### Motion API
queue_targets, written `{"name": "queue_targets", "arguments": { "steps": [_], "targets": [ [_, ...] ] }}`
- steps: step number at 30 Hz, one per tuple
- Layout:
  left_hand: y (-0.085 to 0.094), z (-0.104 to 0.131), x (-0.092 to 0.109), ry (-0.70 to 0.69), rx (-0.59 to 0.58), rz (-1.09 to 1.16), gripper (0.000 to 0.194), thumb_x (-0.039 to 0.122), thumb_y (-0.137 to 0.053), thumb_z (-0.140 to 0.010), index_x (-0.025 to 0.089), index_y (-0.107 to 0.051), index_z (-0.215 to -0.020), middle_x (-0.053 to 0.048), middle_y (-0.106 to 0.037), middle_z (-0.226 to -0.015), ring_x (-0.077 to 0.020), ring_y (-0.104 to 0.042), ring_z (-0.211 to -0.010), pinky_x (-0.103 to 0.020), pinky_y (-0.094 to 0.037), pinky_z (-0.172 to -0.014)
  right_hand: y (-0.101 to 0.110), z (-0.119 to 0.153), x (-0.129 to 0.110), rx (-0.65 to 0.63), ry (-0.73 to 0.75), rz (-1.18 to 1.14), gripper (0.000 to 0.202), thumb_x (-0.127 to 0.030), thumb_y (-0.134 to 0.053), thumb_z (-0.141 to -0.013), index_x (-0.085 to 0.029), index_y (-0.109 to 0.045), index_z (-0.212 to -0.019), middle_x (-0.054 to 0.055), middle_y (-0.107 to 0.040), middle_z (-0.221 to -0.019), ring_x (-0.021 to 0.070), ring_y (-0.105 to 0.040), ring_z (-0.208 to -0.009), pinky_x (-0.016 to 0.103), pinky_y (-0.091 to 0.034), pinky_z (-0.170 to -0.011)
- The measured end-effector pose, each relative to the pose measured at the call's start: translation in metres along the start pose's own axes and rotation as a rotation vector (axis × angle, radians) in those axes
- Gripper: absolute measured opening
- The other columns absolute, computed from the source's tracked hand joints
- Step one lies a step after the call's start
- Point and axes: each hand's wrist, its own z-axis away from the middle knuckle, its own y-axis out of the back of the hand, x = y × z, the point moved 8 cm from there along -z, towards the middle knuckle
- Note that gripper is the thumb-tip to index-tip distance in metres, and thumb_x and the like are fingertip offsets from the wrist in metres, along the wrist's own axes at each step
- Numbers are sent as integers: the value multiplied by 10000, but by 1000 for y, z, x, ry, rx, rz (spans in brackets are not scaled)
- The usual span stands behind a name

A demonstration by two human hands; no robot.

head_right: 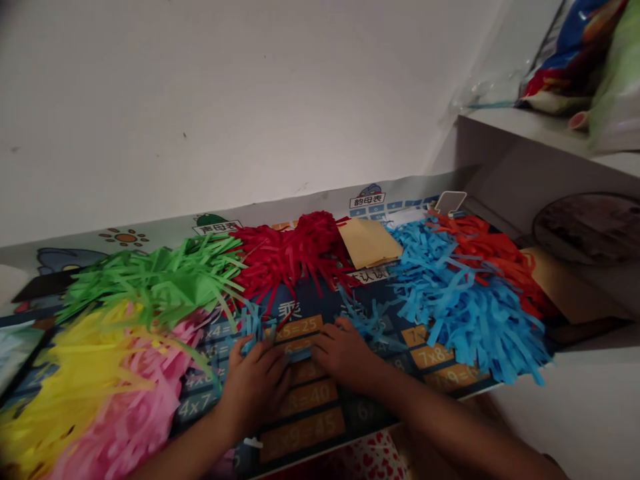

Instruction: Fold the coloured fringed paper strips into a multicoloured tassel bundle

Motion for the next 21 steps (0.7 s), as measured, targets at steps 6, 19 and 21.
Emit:
{"name": "queue_targets", "arguments": {
  "steps": [6,19,21],
  "targets": [
    [8,11,-26,106,-12,237,187,153,-523,-917,273,-666,-903,24,-716,-860,-203,-597,-834,-483,-255,-958,-4,9,45,-31,-259,-285,83,-307,-680,-872,-247,-698,-818,-11,-669,-852,173,-542,-843,341,-274,-750],
    [-10,6,-39,335,-118,146,75,193,-661,-803,220,-645,-735,-14,-655,-783,-230,-564,-822,-428,-332,-825,-5,-1,54,-157,-470,-281,112,-253,-707,-793,-201,-638,-722,9,-624,-785,197,-531,-808,337,-279,-724],
    [-7,5,-31,254,-83,90,82,171,-670,-808,252,-657,-818,5,-663,-832,-219,-558,-849,-438,-316,-868,5,0,50,-70,-422,-220,85,-251,-711,-799,-207,-644,-770,16,-645,-823,200,-536,-821,343,-283,-736]
  ]
}}
